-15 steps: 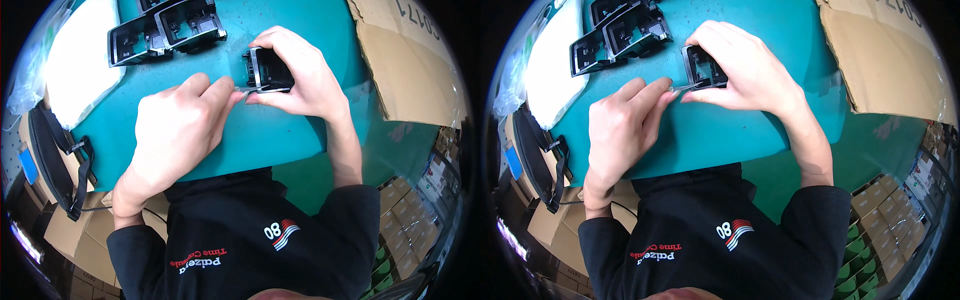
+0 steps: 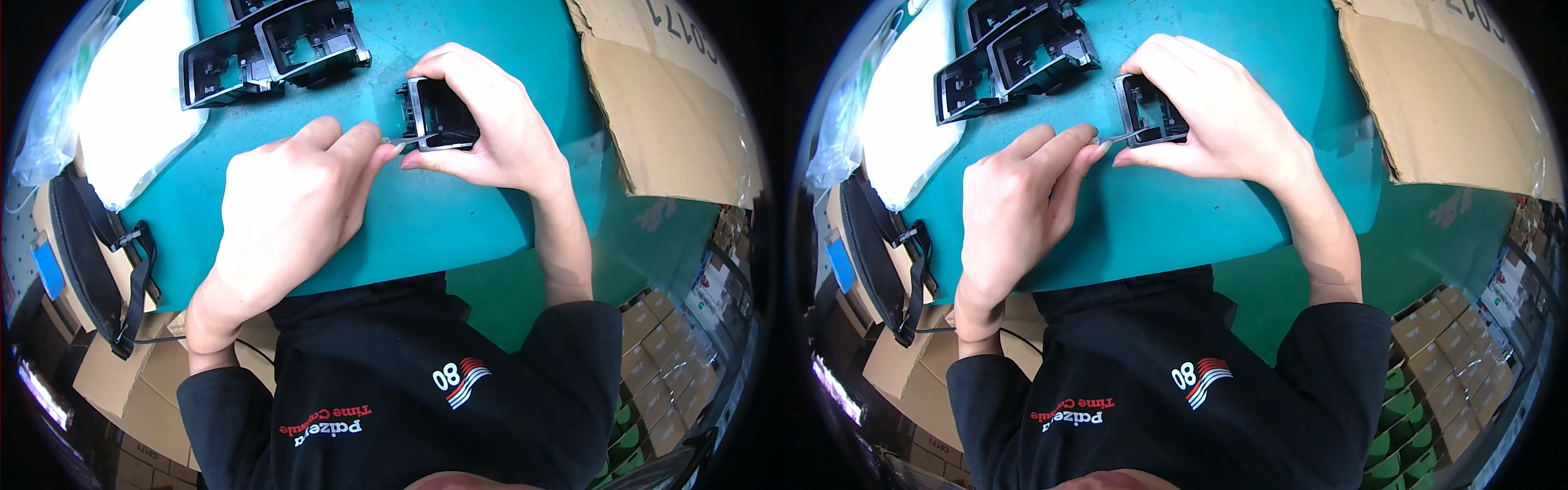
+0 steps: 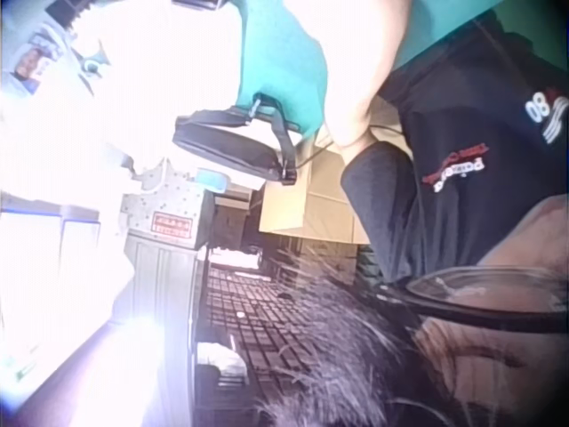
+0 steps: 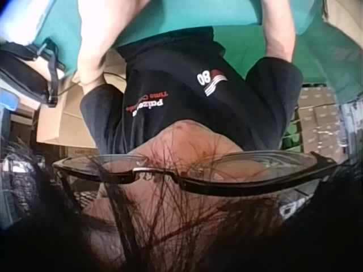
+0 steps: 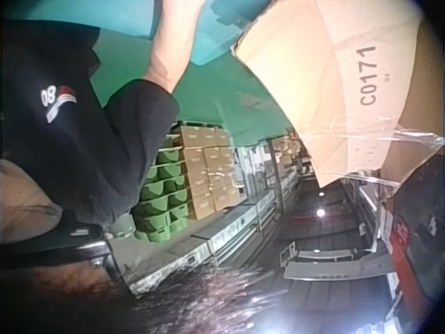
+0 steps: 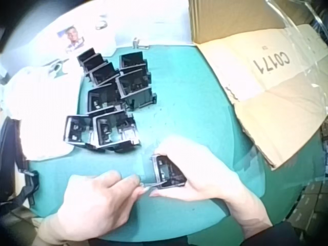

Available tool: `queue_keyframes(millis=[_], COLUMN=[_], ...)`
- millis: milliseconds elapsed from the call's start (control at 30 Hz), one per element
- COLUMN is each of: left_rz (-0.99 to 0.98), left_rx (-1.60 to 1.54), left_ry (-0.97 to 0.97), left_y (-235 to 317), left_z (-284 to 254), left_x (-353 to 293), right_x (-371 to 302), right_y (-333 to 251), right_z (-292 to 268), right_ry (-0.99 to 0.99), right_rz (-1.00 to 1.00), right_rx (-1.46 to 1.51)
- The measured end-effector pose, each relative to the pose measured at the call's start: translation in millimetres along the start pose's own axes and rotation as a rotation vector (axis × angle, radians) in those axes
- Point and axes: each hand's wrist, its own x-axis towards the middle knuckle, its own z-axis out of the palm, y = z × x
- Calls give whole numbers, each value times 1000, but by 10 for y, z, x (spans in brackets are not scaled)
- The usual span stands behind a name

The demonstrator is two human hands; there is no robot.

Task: The person uses a small metal tool to scrape the interior of black plastic electronic housings. After processing several units, the person places them into clear plastic bags for packaging.

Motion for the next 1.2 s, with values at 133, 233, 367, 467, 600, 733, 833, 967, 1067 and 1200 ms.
queue_keyframes(millis=[133,233,367,467,600,733,833,967,1067,1200], left_rz=[-12,-27,-43,-51,-33,-37,-22,-51,-40,-22], left_rx=[-30,-25,-24,-51,-63,-6,8,-20,-3,47], left_ry=[-37,14,112,123,53,109,170,107,143,209], left_y=[-5,-41,-128,-170,-150,-187,-217,-172,-197,-193], left_z=[-24,3,61,69,17,58,123,64,94,139], left_x=[-22,16,118,147,150,196,201,175,192,189], right_x=[-2,14,-13,-8,-24,-18,-20,-36,-17,-20], right_y=[9,-13,2,11,32,23,28,47,29,30], right_z=[-7,4,18,26,31,38,36,47,41,41], right_ry=[-10,21,33,32,33,29,28,25,27,31], right_rz=[13,23,45,21,27,15,13,29,11,17], right_rx=[18,28,-12,-14,-15,-24,-35,-19,-28,-30])
